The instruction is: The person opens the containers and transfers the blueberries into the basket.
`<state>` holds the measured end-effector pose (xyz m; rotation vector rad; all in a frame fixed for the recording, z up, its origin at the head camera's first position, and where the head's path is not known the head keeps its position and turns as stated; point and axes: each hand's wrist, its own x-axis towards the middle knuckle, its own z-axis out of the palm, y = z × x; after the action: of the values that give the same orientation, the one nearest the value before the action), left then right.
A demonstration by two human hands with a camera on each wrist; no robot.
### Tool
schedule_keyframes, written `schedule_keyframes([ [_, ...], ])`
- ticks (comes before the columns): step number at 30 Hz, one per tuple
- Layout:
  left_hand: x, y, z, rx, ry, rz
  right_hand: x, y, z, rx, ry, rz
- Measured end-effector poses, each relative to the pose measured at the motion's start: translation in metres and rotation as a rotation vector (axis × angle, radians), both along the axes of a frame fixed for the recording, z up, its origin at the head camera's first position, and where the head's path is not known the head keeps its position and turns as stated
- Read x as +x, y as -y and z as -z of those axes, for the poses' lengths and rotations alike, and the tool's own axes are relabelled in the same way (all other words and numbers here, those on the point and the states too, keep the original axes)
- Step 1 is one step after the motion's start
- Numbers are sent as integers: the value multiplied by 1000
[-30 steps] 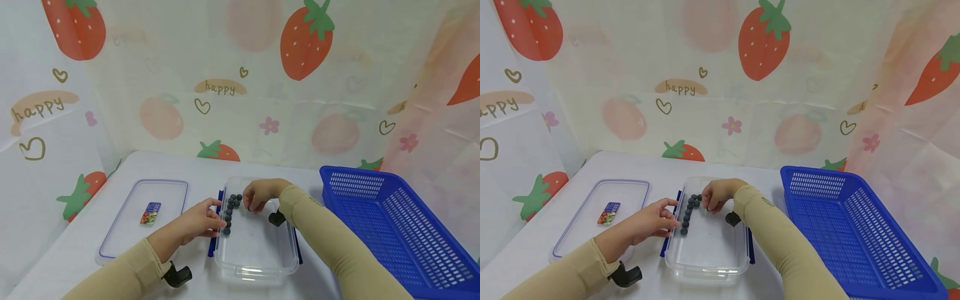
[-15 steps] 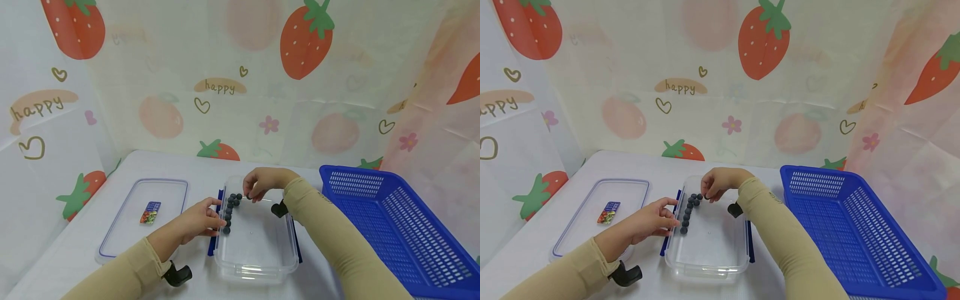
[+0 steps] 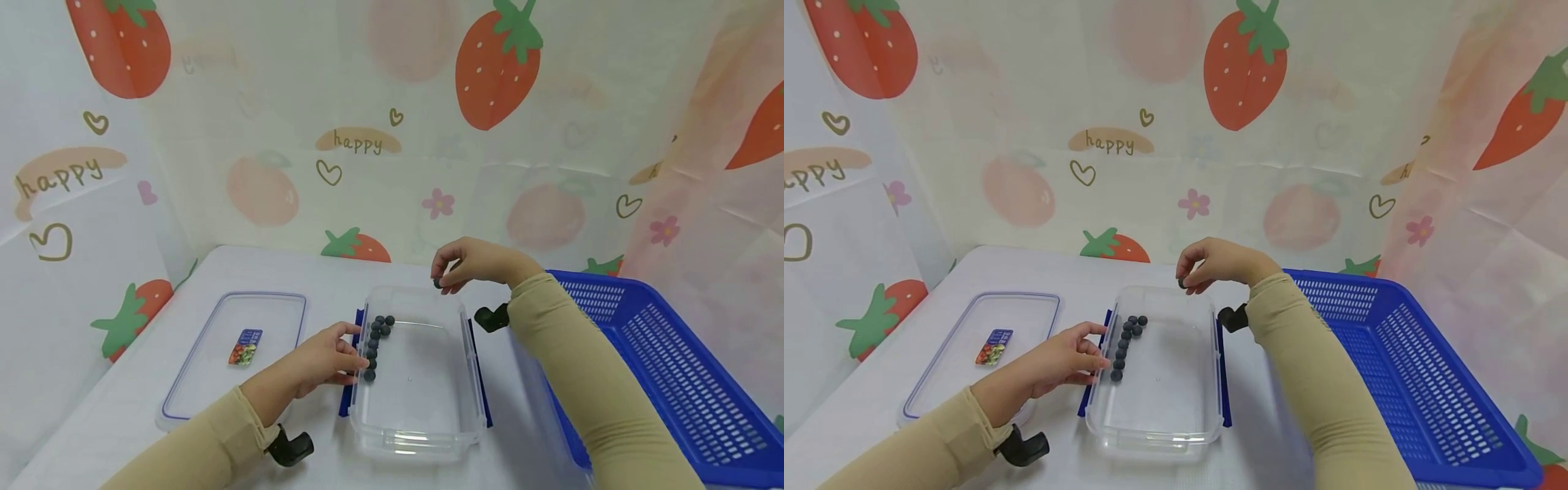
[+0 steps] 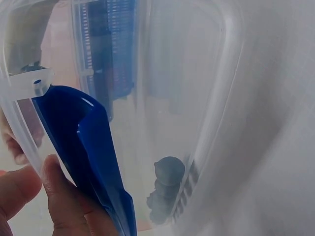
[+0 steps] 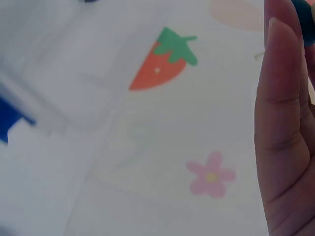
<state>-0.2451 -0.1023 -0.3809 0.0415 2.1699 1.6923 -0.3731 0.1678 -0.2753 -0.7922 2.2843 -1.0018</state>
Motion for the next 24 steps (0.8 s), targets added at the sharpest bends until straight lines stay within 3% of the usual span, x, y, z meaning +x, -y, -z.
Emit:
schedule_keyframes([
  [9,-1,1,0,5,14,-1,6,-67,-12,-46,-76,119],
  [17,-2,1,2,-5,10,0,16,-139,1,-64,-109,240],
  [24,-2,1,2,-7,12,-7,23,-182,18,-117,-24,302],
])
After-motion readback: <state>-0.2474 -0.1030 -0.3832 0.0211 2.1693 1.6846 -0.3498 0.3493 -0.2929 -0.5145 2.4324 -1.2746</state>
